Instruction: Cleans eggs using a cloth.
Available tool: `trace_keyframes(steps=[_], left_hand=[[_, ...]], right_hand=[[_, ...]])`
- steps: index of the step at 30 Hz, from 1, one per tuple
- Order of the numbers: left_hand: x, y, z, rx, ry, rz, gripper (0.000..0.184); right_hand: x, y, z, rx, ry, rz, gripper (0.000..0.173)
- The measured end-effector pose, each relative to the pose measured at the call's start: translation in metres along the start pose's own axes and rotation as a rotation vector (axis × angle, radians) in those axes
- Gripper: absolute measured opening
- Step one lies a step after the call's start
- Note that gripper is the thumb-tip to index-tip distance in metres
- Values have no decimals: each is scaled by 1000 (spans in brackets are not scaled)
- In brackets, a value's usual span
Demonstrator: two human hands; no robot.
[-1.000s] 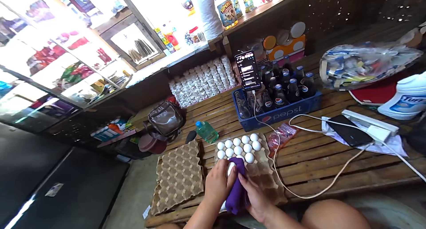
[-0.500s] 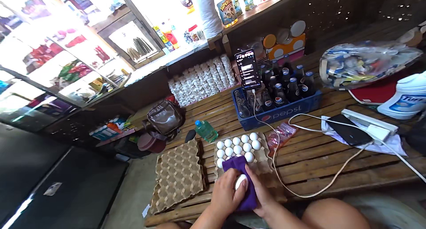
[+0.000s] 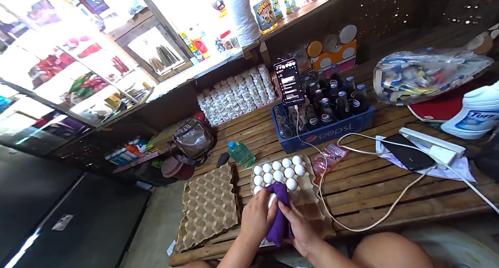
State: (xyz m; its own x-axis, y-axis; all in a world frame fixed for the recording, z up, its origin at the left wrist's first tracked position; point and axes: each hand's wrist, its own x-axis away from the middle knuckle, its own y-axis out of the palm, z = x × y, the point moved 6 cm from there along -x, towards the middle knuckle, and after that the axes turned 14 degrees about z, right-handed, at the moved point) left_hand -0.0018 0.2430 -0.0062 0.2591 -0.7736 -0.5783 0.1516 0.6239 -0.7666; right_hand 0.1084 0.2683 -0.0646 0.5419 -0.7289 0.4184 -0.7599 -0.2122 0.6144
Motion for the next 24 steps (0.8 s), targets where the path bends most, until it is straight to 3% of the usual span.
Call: trace_keyframes(steps=[5,10,14,18,22,24], left_hand=[[11,0,15,224,28,-91,46],[11,-8,26,261,175,12,45],[3,-9,14,139,131,85,46],[-2,-6,-1,14,57,77,46],[2,-4,8,29,99,58,45],[4,-3,13,91,132,31,47]], right_hand=[[-10,-9,-8,-78,-119,66,65],[-9,-7,-3,-152,39,10,62],[-3,1,1,-186,112,-88,49],[4,4,0,-54,102,-53,56],[0,1,2,-107,68,-32,58],[-3,-2,0,-159,45,-18,70]])
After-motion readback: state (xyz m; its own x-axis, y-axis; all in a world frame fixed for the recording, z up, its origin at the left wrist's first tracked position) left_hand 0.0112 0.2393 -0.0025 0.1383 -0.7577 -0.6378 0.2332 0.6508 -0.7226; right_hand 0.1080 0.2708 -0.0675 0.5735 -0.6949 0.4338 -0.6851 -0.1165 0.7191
